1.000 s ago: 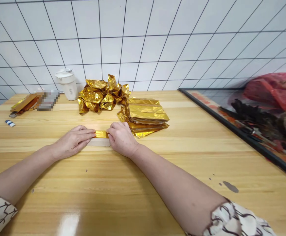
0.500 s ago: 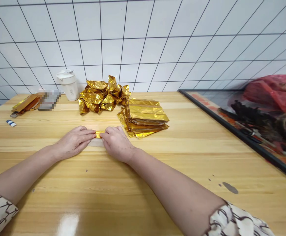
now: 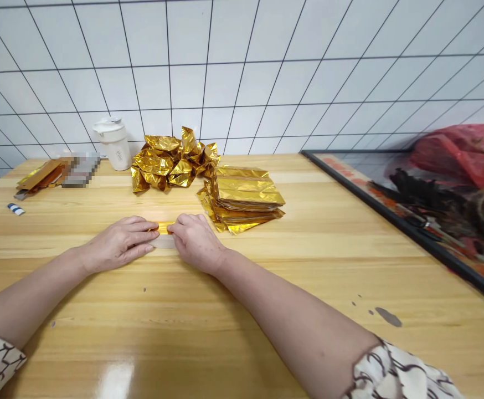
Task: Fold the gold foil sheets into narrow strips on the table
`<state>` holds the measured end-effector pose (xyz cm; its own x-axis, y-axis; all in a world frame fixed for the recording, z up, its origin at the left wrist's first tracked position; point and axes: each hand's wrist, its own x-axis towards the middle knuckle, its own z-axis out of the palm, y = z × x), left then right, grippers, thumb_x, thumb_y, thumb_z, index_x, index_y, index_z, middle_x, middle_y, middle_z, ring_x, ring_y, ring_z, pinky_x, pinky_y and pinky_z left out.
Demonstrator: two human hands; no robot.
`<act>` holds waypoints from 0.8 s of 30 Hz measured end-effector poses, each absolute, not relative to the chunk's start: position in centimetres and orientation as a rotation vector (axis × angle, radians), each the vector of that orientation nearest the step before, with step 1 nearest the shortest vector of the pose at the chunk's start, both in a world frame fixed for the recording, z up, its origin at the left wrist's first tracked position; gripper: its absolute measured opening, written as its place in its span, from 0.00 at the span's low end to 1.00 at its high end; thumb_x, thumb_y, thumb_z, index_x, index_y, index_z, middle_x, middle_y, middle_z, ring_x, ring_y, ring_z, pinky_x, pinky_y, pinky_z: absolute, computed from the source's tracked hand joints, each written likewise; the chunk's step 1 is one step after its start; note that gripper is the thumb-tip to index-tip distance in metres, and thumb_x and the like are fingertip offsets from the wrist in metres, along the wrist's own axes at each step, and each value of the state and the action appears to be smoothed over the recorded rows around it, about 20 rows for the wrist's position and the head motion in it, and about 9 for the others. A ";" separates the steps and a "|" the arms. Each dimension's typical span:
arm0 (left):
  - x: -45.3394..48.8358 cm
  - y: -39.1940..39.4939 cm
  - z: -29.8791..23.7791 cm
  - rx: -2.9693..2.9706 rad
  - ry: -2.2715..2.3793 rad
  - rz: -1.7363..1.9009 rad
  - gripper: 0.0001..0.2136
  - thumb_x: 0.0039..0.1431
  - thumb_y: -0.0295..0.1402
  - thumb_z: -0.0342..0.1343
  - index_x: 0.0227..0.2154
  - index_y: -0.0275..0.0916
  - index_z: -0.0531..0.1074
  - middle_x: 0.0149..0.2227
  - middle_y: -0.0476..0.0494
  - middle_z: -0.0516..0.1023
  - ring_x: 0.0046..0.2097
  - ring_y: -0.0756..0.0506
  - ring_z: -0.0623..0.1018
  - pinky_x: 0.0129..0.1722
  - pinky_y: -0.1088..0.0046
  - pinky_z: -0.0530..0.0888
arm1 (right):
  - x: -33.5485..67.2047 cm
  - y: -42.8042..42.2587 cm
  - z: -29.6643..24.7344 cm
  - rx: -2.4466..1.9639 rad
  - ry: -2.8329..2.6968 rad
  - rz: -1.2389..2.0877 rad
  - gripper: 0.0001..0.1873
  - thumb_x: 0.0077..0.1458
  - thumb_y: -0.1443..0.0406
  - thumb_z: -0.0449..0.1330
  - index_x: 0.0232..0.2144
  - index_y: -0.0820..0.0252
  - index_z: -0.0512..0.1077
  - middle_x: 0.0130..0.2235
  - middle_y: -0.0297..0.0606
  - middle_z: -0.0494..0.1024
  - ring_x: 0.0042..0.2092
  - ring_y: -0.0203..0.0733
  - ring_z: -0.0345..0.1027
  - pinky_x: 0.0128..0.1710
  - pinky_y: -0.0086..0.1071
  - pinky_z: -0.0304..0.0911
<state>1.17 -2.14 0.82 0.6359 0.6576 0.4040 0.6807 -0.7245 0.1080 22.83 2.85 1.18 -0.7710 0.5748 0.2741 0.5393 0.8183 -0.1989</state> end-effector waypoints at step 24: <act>0.2 -1.6 0.3 -2.747 -1.099 -0.941 0.12 0.63 0.30 0.49 0.32 0.37 0.78 0.38 0.38 0.80 0.38 0.45 0.77 0.38 0.68 0.76 | 24.0 3.5 1.2 -0.395 -2.675 -0.055 0.14 0.59 0.68 0.50 0.29 0.62 0.76 0.30 0.41 0.73 0.32 0.39 0.60 0.37 0.34 0.51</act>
<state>0.24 -1.63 0.31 0.5656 0.6149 0.5495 0.6374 -0.7488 0.1819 23.95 3.45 1.17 -0.8654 0.2665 0.4243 0.2839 0.9586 -0.0232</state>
